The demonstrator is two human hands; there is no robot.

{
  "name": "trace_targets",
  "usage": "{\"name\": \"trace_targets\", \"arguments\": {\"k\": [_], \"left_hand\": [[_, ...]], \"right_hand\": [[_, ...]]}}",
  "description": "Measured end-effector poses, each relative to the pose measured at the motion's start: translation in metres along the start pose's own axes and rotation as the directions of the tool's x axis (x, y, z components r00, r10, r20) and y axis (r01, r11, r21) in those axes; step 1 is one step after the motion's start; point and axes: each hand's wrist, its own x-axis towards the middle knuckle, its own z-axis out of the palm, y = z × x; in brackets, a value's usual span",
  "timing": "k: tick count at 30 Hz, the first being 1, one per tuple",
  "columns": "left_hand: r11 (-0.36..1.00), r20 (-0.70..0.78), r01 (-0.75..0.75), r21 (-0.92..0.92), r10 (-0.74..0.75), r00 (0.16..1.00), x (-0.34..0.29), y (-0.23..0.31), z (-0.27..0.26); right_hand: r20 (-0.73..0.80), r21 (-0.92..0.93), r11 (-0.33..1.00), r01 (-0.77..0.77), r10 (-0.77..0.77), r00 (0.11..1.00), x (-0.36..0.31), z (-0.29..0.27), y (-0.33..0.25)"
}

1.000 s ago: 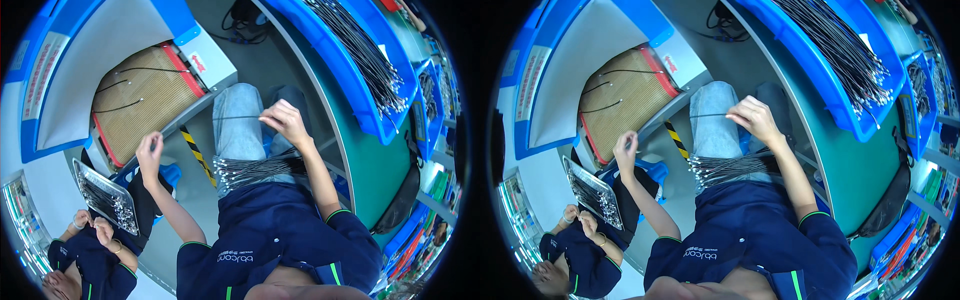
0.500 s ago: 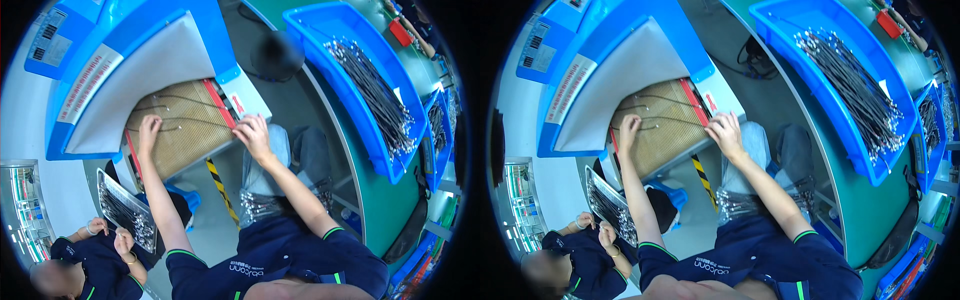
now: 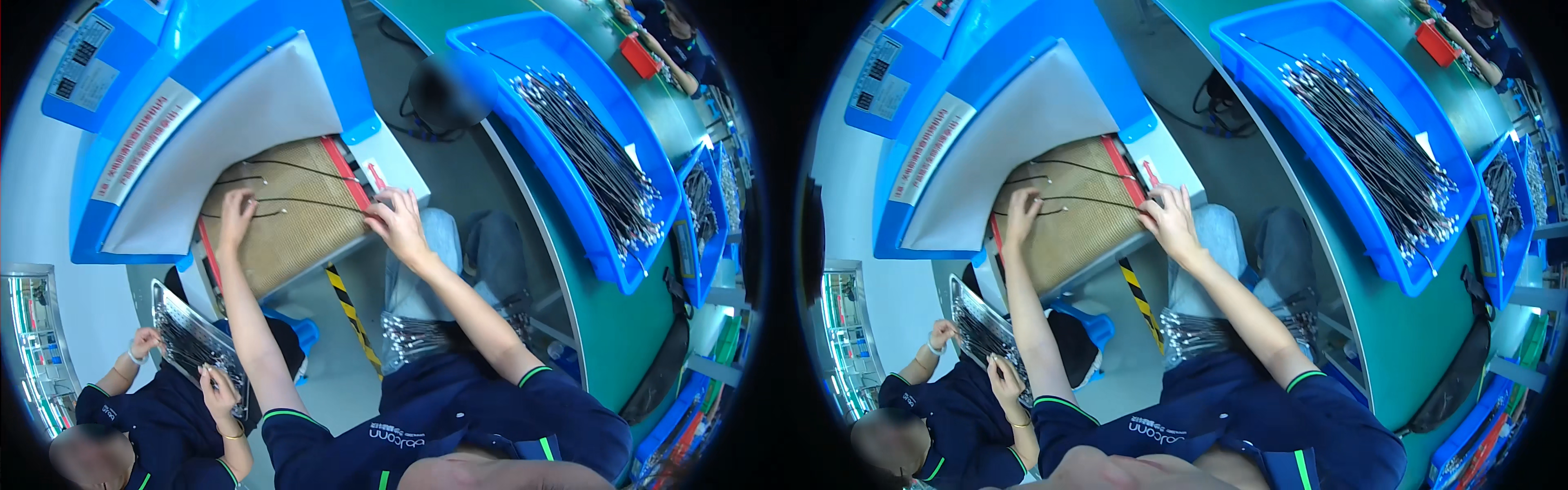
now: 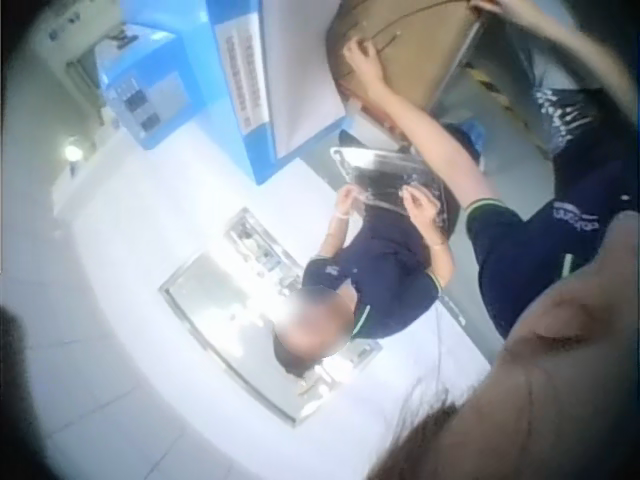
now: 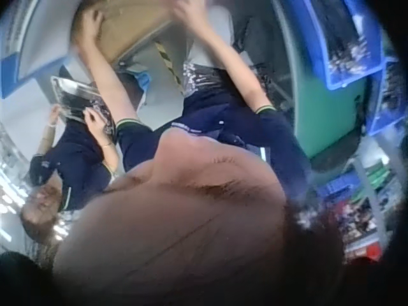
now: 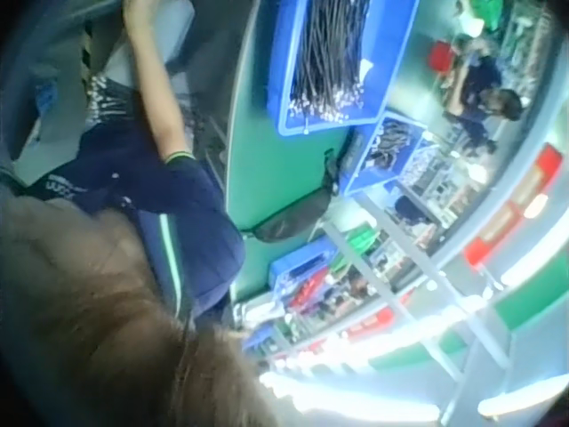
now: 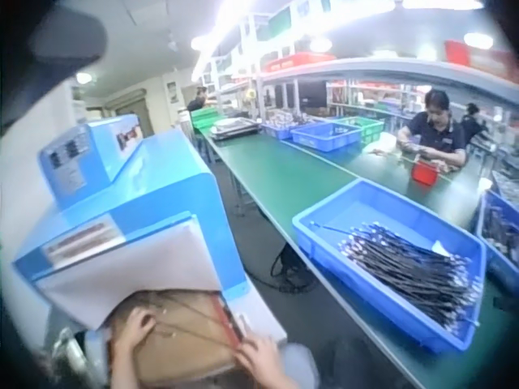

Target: The person repeatedly picks up thin black wires with white tips from a blue bin, threads them through a perforated mat on a machine, and places them into a tray. The task involves repetitive manual handling of small components in a factory setting.

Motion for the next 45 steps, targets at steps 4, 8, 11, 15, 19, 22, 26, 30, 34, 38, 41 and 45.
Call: {"name": "trace_targets", "arguments": {"k": [4,8,11,15,19,22,26,30,34,38,41,45], "left_hand": [[0.994,-0.166,-0.099,0.054,0.107,0.98,-0.009,0.071,-0.002],[0.995,-0.214,-0.049,-0.085,0.03,0.976,-0.073,0.169,0.001],[0.955,-0.031,-0.039,-0.294,0.031,0.999,-0.122,0.224,0.029],[0.855,0.313,0.199,-0.479,-0.046,0.949,-0.168,0.261,0.064],[0.853,0.445,0.249,-0.459,-0.021,0.895,-0.201,0.267,0.085],[0.879,0.502,0.208,-0.43,0.041,0.864,-0.212,0.266,0.092],[0.913,0.436,0.091,-0.398,0.101,0.895,-0.22,0.265,0.096],[0.923,0.385,0.043,-0.381,0.117,0.915,-0.221,0.263,0.093],[0.936,0.46,0.127,-0.329,0.041,0.887,-0.21,0.272,0.074],[0.936,0.461,0.114,-0.333,0.056,0.886,-0.202,0.278,0.076],[0.926,0.431,0.055,-0.373,0.12,0.894,-0.19,0.297,0.081],[0.925,0.355,-0.005,-0.381,0.151,0.922,-0.181,0.314,0.085]], "right_hand": [[0.138,0.219,0.973,-0.07,0.04,0.99,-0.032,-0.055,0.016],[0.427,0.211,0.936,-0.281,0.171,0.888,-0.081,-0.12,0.025],[0.65,0.124,0.942,-0.311,0.159,0.743,-0.121,-0.15,0.042],[0.789,0.055,0.927,-0.371,0.187,0.585,-0.158,-0.163,0.042],[0.804,0.023,0.904,-0.427,0.237,0.545,-0.17,-0.161,0.043],[0.778,0.013,0.903,-0.429,0.26,0.571,-0.172,-0.161,0.043],[0.692,0.117,0.911,-0.396,0.211,0.69,-0.17,-0.164,0.04],[0.591,0.242,0.868,-0.434,0.223,0.775,-0.168,-0.168,0.04],[0.58,0.22,0.85,-0.479,0.281,0.765,-0.157,-0.179,0.036],[0.518,0.263,0.888,-0.378,0.2,0.831,-0.141,-0.177,0.029],[0.533,0.253,0.952,-0.17,0.01,0.846,-0.126,-0.161,0.006],[0.467,0.267,0.96,-0.08,-0.056,0.883,-0.118,-0.146,-0.004]]}}
